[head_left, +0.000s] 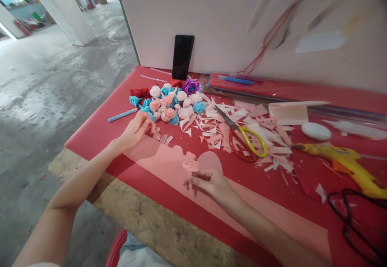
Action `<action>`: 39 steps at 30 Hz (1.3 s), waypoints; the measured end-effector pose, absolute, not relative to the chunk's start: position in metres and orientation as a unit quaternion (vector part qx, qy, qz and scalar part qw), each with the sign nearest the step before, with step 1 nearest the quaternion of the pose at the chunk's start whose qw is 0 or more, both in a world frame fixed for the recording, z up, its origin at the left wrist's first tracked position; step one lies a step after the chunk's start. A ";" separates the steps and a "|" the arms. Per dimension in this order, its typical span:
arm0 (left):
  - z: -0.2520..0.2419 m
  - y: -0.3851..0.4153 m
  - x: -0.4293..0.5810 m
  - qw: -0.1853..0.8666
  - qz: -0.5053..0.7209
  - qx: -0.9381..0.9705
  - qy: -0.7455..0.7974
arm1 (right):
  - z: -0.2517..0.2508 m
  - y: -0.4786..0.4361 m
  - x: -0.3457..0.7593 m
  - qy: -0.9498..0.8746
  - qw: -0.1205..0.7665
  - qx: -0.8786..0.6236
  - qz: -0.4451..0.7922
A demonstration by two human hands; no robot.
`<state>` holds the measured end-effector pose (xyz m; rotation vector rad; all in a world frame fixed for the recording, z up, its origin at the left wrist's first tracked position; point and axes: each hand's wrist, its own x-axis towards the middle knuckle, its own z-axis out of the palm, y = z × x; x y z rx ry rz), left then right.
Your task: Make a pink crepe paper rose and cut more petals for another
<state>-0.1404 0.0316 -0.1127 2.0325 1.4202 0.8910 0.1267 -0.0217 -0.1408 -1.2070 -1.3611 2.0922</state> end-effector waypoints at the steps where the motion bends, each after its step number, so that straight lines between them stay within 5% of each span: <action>1: -0.112 0.032 -0.139 0.276 0.365 0.727 0.512 | -0.141 -0.022 0.127 -0.483 0.184 -0.428 0.741; 4: -0.113 0.033 -0.135 0.408 0.411 0.668 0.468 | -0.140 -0.022 0.126 -0.485 0.185 -0.428 0.740; 8: -0.120 0.032 -0.134 0.505 0.329 0.675 0.425 | -0.140 -0.022 0.127 -0.484 0.186 -0.427 0.741; 19: -0.123 0.033 -0.136 0.283 0.136 0.867 0.388 | -0.144 -0.020 0.126 -0.475 0.192 -0.422 0.748; 31: -0.084 0.008 -0.101 0.443 0.142 0.769 0.439 | -0.111 -0.012 0.139 -0.459 0.269 -0.488 0.691; 39: -0.062 0.001 -0.047 0.313 0.208 0.769 0.517 | -0.079 -0.006 0.147 -0.445 0.417 -0.471 0.638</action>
